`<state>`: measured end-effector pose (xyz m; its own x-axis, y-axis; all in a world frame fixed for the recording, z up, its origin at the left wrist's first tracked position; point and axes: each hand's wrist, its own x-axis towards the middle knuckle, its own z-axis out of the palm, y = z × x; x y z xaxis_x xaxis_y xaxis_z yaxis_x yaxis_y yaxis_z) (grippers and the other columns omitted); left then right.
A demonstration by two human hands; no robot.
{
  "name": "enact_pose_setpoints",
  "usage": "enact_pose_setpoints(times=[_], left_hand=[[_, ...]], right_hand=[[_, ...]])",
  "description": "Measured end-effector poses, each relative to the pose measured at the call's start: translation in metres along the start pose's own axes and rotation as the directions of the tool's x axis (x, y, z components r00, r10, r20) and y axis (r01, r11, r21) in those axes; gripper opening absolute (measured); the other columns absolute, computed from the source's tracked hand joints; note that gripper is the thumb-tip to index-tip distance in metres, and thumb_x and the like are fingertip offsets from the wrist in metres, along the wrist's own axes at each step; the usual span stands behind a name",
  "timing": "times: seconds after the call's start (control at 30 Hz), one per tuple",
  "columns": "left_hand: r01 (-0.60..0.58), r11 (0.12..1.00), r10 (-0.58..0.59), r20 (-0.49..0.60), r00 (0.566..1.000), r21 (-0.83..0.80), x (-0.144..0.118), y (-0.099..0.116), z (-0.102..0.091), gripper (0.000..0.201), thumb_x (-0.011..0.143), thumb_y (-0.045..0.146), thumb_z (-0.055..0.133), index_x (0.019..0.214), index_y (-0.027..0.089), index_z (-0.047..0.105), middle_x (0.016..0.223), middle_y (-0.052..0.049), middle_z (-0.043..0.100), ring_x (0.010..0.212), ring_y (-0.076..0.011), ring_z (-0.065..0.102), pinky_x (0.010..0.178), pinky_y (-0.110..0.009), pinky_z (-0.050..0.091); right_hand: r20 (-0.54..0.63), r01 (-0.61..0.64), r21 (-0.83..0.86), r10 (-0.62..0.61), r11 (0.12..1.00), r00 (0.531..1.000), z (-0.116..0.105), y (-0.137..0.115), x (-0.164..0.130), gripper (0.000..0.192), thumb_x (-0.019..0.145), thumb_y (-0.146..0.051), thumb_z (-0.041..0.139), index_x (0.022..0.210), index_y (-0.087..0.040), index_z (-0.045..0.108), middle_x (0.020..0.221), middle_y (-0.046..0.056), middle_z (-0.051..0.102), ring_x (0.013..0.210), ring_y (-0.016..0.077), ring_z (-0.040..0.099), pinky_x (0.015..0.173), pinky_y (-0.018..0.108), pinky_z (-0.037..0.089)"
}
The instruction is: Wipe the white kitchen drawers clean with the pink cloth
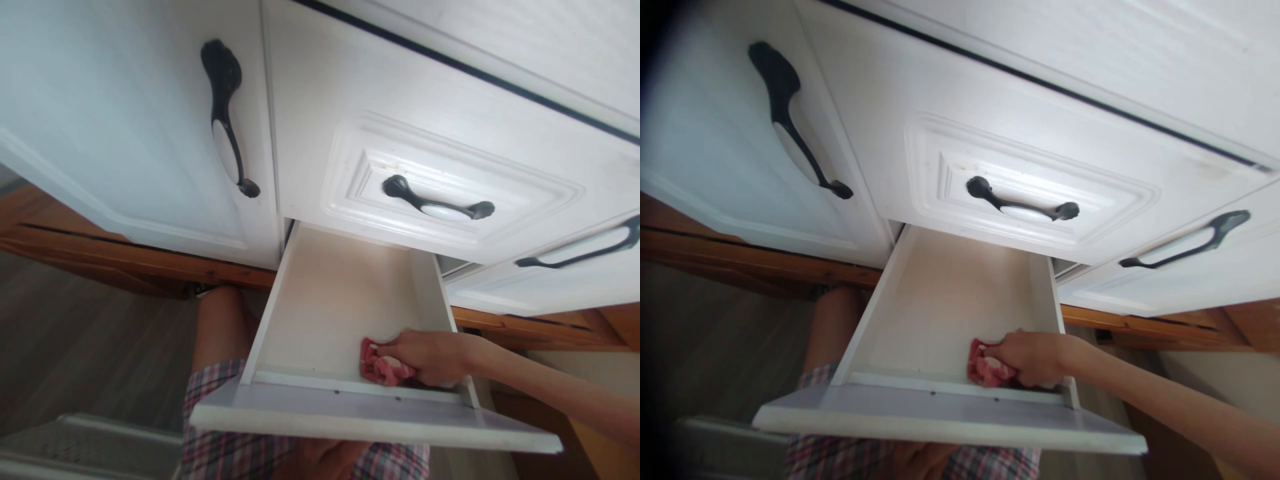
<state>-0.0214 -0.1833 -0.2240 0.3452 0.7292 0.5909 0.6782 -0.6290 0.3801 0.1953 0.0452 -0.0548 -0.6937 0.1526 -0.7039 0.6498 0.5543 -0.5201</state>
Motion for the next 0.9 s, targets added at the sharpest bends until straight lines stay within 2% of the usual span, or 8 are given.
enact_pose_setpoints(times=[0.13, 0.3, 0.5, 0.57, 0.63, 0.7, 0.8, 0.9], left_hand=[[0.06, 0.998, -0.06, -0.031, 0.998, -0.005, 0.006, 0.004, -0.002, 0.044, 0.114, 0.028, 0.052, 0.157, 0.035, 0.057, 0.123, 0.007, 0.08, 0.084, -0.0074, 0.075, 0.095, -0.012, 0.06], [0.075, 0.996, -0.079, -0.078, 0.994, -0.051, 0.016, 0.008, -0.005, 0.034, 0.112, 0.026, 0.056, 0.143, 0.032, 0.068, 0.122, 0.006, 0.08, 0.083, -0.0058, 0.073, 0.097, -0.01, 0.058], [-0.023, 0.997, 0.022, 0.005, 1.0, 0.077, 0.027, -0.017, -0.023, 0.029, 0.11, 0.036, 0.061, 0.136, 0.03, 0.072, 0.131, -0.003, 0.076, 0.108, -0.0176, 0.075, 0.097, -0.031, 0.067], [-0.01, 0.994, 0.008, 0.021, 1.0, 0.105, 0.032, -0.031, -0.027, 0.033, 0.108, 0.041, 0.066, 0.137, 0.026, 0.07, 0.135, -0.008, 0.073, 0.111, -0.0214, 0.074, 0.096, -0.041, 0.068], [0.016, 0.992, -0.02, 0.027, 0.999, 0.122, 0.037, -0.043, -0.029, 0.036, 0.106, 0.045, 0.069, 0.137, 0.025, 0.068, 0.138, -0.01, 0.07, 0.113, -0.0232, 0.072, 0.097, -0.045, 0.066], [0.034, 0.99, -0.04, 0.04, 0.998, 0.135, 0.043, -0.05, -0.031, 0.038, 0.107, 0.049, 0.066, 0.137, 0.026, 0.068, 0.138, -0.011, 0.069, 0.115, -0.0236, 0.071, 0.096, -0.044, 0.066], [0.03, 0.991, -0.037, 0.055, 0.998, 0.131, 0.047, -0.043, -0.034, 0.04, 0.111, 0.052, 0.057, 0.137, 0.025, 0.068, 0.137, -0.012, 0.068, 0.116, -0.0232, 0.071, 0.097, -0.043, 0.064], [-0.006, 0.994, 0.0, 0.059, 0.998, 0.106, 0.044, -0.02, -0.037, 0.035, 0.109, 0.05, 0.062, 0.132, 0.025, 0.07, 0.138, -0.012, 0.068, 0.116, -0.0234, 0.07, 0.1, -0.044, 0.063]], right_hand=[[-0.155, 0.324, 0.121, -0.304, 0.938, 0.94, -0.011, -0.027, 0.034, 0.069, 0.085, -0.004, 0.059, 0.151, -0.023, 0.061, 0.146, 0.013, 0.069, 0.131, 0.0272, 0.066, 0.111, 0.038, 0.048], [-0.245, 0.564, 0.135, -0.524, 0.814, 0.815, -0.011, -0.061, 0.098, 0.076, 0.08, 0.002, 0.06, 0.153, -0.018, 0.059, 0.15, 0.015, 0.067, 0.134, 0.0264, 0.064, 0.112, 0.036, 0.049], [-0.502, 0.655, 0.163, -0.51, 0.738, 0.699, 0.002, -0.064, 0.14, 0.022, 0.096, -0.016, 0.067, 0.118, -0.016, 0.072, 0.111, 0.006, 0.078, 0.093, 0.0164, 0.071, 0.087, 0.026, 0.054], [-0.53, 0.702, -0.027, -0.606, 0.711, 0.593, 0.001, -0.061, 0.146, 0.019, 0.103, -0.025, 0.065, 0.119, -0.017, 0.071, 0.109, 0.007, 0.077, 0.092, 0.0155, 0.07, 0.083, 0.025, 0.054], [-0.414, 0.683, -0.396, -0.783, 0.614, 0.464, -0.006, -0.058, 0.152, 0.017, 0.108, -0.024, 0.057, 0.116, -0.02, 0.072, 0.108, 0.007, 0.076, 0.094, 0.0158, 0.069, 0.077, 0.025, 0.052], [-0.229, 0.573, -0.699, -0.894, 0.427, 0.386, -0.017, -0.055, 0.161, 0.023, 0.109, -0.02, 0.053, 0.112, -0.029, 0.074, 0.104, 0.005, 0.074, 0.093, 0.016, 0.067, 0.067, 0.026, 0.047], [-0.008, 0.479, -0.864, -0.956, 0.154, 0.293, -0.034, -0.049, 0.178, 0.028, 0.108, -0.023, 0.054, 0.105, -0.041, 0.074, 0.099, -0.001, 0.072, 0.09, 0.0158, 0.066, 0.063, 0.028, 0.046], [0.195, 0.426, -0.901, -0.951, -0.077, 0.24, -0.054, -0.038, 0.191, 0.022, 0.111, -0.034, 0.051, 0.11, -0.041, 0.073, 0.113, -0.001, 0.072, 0.104, 0.0177, 0.067, 0.079, 0.033, 0.055]])
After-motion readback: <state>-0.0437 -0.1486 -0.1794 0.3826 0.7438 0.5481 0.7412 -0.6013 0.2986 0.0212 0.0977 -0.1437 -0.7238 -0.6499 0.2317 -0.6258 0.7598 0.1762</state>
